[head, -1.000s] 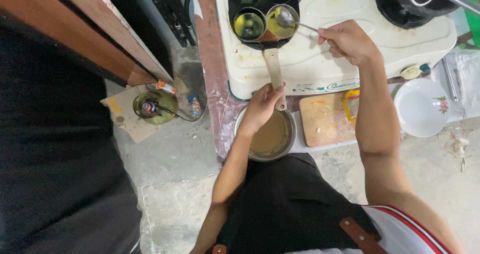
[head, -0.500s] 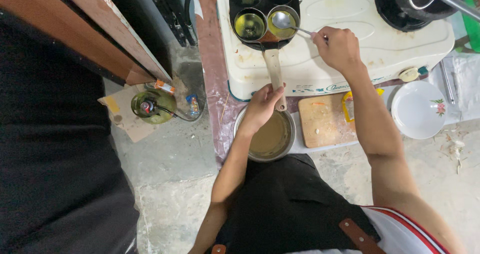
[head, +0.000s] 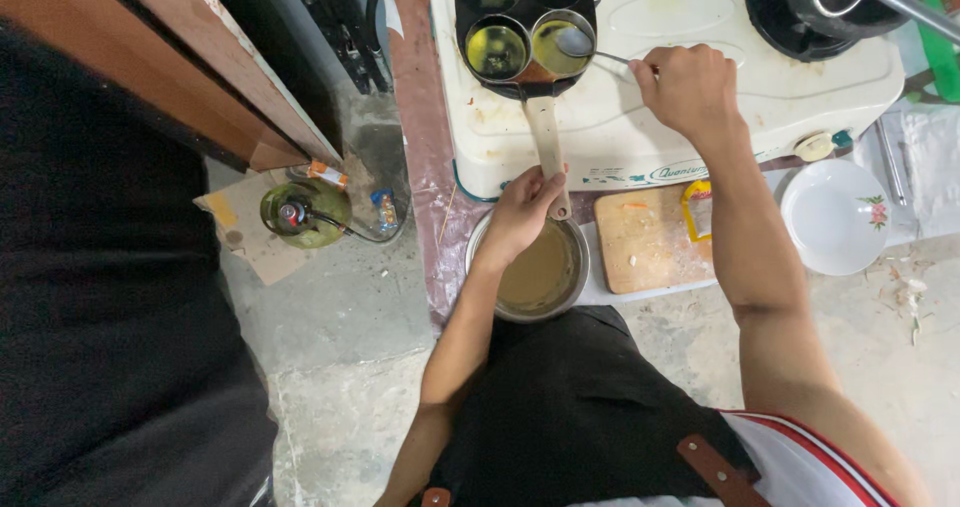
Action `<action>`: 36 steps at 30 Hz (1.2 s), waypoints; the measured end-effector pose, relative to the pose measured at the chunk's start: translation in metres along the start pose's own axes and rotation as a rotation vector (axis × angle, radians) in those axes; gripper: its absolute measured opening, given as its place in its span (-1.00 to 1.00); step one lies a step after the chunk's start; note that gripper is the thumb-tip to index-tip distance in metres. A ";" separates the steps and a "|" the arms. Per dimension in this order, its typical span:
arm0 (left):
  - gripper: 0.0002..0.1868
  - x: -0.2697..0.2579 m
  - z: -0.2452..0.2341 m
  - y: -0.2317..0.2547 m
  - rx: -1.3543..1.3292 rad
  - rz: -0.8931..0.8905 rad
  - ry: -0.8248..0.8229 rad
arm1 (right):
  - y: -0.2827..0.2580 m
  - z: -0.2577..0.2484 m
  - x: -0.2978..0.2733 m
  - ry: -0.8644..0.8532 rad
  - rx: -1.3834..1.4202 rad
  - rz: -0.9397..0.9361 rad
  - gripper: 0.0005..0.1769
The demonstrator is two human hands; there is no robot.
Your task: The person uses a lighter to light a stick and then uses it to grease a cooking mold, before pouring batter from a metal bowl into the mold using a spoon.
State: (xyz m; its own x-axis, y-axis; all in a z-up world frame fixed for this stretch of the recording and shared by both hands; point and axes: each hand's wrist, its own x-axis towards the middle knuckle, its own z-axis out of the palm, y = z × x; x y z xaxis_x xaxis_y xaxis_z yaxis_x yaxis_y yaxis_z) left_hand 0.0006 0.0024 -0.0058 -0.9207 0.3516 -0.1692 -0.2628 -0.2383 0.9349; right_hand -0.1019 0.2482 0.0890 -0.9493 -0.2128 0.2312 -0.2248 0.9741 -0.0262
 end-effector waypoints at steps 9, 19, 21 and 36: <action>-0.61 -0.002 0.000 0.006 0.073 0.022 0.017 | -0.019 -0.004 0.012 -0.040 0.050 0.028 -0.62; -0.61 0.004 -0.004 -0.003 0.165 -0.014 0.018 | -0.015 -0.012 0.011 -0.090 -0.010 0.075 -0.60; -0.63 0.001 -0.006 -0.002 0.034 0.006 -0.017 | -0.016 -0.017 0.011 -0.054 -0.053 0.084 -0.61; -0.64 0.003 -0.003 -0.011 0.071 0.011 -0.004 | -0.073 0.005 0.058 -0.091 0.133 -0.101 -0.65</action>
State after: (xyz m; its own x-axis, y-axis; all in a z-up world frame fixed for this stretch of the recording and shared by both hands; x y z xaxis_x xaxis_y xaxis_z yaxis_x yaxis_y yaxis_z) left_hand -0.0003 0.0038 -0.0179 -0.9221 0.3531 -0.1580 -0.2316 -0.1768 0.9566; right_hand -0.1420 0.1643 0.0993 -0.9351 -0.3207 0.1507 -0.3410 0.9301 -0.1368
